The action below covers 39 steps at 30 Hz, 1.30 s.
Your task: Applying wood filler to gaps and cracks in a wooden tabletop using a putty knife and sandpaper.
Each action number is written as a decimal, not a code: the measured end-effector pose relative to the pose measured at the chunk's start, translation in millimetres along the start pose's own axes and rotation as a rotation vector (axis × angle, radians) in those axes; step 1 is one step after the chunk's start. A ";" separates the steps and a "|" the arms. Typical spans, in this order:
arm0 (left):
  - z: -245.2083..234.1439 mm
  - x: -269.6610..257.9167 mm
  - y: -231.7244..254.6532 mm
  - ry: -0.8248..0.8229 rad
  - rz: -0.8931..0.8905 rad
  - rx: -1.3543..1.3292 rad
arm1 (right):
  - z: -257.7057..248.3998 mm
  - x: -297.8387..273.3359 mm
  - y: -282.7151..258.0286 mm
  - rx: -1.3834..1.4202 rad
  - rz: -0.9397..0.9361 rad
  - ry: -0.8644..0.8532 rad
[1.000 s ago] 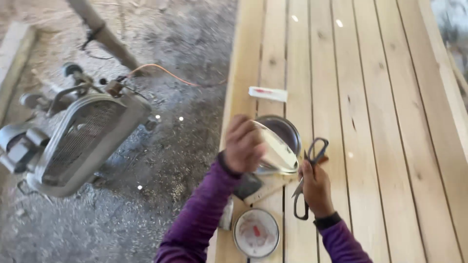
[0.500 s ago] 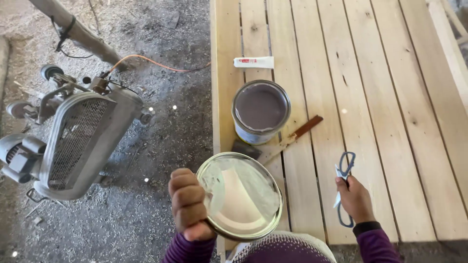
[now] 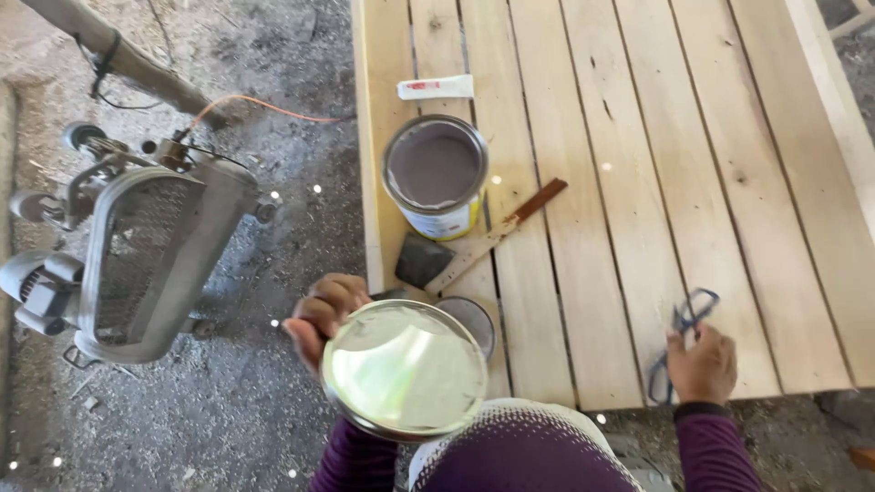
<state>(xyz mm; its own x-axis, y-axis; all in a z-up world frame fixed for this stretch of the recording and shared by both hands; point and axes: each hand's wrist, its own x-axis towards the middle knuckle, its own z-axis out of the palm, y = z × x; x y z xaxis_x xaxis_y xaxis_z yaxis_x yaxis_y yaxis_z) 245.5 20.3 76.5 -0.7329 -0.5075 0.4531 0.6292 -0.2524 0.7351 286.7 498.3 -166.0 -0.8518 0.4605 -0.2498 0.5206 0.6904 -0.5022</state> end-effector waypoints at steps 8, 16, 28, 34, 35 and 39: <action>-32.5 -47.9 16.0 0.096 0.144 0.212 | -43.9 -54.3 -191.5 0.784 -0.216 -0.970; -22.1 -123.0 52.5 0.197 0.259 0.525 | -32.2 -140.8 -290.0 1.128 0.214 -1.906; -127.4 -153.8 76.4 0.589 -0.909 -0.438 | 70.8 -142.8 -349.7 0.885 -0.116 -1.755; -238.7 -94.1 93.2 0.581 -0.950 -0.341 | 164.6 -109.7 -357.6 0.479 -0.708 -0.886; -246.2 -79.1 101.3 0.558 -0.924 -0.319 | 171.1 -99.1 -357.7 0.125 -0.905 -0.359; -318.4 -40.0 113.1 0.563 -1.008 -0.242 | 207.0 -78.4 -351.5 -0.161 -0.976 -0.050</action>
<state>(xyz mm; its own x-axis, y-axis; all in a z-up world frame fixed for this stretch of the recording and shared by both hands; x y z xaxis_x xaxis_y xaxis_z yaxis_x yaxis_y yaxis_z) 428.4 -250.2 -19.0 -0.7474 -0.2660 -0.6088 -0.0920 -0.8661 0.4913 158.3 104.0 -141.3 -0.9112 -0.3721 0.1768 -0.4119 0.8242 -0.3887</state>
